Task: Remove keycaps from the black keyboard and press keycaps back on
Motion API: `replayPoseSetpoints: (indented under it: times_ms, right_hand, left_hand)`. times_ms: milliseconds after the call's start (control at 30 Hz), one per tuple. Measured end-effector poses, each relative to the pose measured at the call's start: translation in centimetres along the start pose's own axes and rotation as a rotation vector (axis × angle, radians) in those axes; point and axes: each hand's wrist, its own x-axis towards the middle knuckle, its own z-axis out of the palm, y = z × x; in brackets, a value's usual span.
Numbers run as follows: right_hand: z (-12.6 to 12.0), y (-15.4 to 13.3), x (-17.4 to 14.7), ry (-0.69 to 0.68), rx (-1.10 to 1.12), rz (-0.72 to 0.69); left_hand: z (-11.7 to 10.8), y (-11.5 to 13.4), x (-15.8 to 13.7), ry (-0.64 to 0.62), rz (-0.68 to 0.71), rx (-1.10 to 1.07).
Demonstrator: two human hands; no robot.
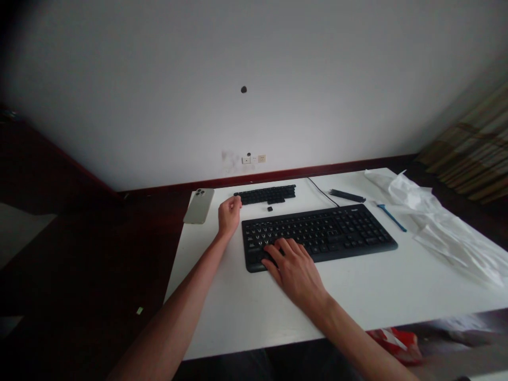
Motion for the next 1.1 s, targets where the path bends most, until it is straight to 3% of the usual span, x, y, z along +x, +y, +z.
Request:
replayPoseSetpoints:
  times_ms: [200,600,833,1100]
  right_hand:
    - [1.3,-0.2,-1.3,0.078,-0.019,-0.023]
    - [2.0,-1.0,-1.6,0.074,-0.136,-0.076]
    - [2.9,-2.4,-2.3,0.114,-0.244,-0.040]
    - [1.9,-1.6,-1.9,0.073,-0.171,-0.058]
  left_hand:
    - [-0.1,0.3,-0.1,-0.016,0.002,0.008]
    - [0.0,0.1,-0.1,-0.006,0.022,-0.006]
    - [0.1,0.3,-0.1,-0.008,0.010,-0.010]
    - [0.0,0.4,-0.2,-0.013,0.009,0.008]
